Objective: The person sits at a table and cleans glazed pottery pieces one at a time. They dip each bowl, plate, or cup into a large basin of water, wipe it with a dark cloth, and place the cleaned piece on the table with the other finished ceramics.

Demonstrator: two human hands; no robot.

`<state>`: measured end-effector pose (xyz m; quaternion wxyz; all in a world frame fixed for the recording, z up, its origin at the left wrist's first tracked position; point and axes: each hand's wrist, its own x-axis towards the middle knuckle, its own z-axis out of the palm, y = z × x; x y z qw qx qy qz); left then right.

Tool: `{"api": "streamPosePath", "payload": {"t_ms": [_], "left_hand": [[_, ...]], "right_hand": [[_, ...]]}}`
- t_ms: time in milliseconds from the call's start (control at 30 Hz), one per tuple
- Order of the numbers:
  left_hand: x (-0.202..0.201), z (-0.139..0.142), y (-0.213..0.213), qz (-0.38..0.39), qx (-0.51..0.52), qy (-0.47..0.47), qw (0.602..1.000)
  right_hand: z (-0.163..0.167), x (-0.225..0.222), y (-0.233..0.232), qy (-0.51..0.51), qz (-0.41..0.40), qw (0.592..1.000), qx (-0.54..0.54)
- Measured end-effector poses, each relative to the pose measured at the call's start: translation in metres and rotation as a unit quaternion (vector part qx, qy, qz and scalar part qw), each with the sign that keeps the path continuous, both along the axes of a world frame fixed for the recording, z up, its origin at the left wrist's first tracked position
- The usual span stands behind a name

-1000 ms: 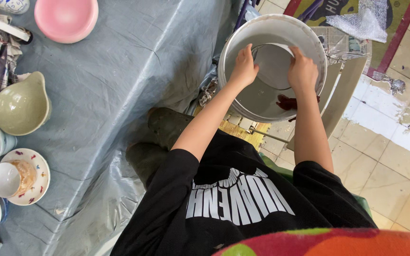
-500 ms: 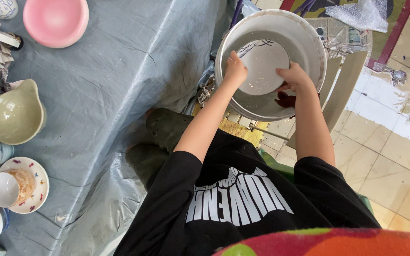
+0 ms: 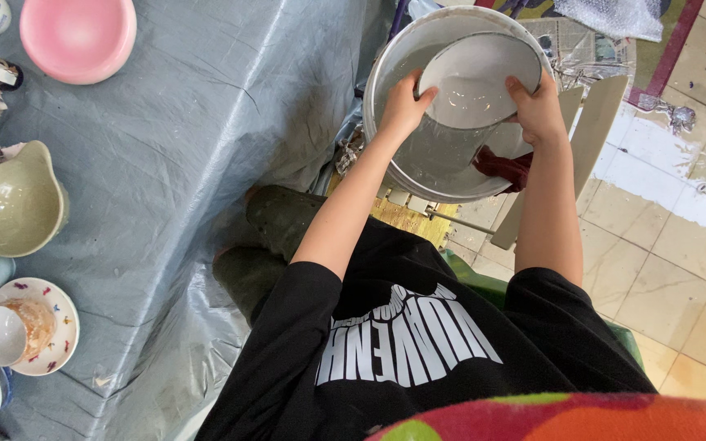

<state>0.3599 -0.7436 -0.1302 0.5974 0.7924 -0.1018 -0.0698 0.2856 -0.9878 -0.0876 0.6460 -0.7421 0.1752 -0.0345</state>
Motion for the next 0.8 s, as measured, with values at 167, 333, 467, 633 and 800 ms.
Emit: {"api": "streamPosePath", "payload": {"t_ms": [167, 333, 467, 633, 800], "left_hand": [[-0.006, -0.003, -0.003, -0.014, -0.041, -0.11, 0.993], [-0.015, -0.005, -0.001, -0.078, -0.055, -0.084, 0.992], [-0.01, -0.008, -0.006, -0.041, 0.03, -0.025, 0.998], [-0.005, -0.004, -0.005, -0.001, -0.059, 0.193, 0.979], [-0.011, -0.007, -0.001, -0.04, 0.076, 0.169, 0.982]], "right_hand": [[-0.003, 0.0, -0.002, -0.146, 0.065, 0.986, -0.044], [0.018, -0.013, -0.002, -0.119, 0.074, 0.982, -0.13], [0.043, -0.053, -0.011, 0.091, 0.102, 0.907, -0.399], [0.031, -0.117, 0.003, 0.263, 0.141, 0.85, -0.434], [0.029, -0.136, 0.028, 0.141, 0.012, 0.884, -0.446]]}}
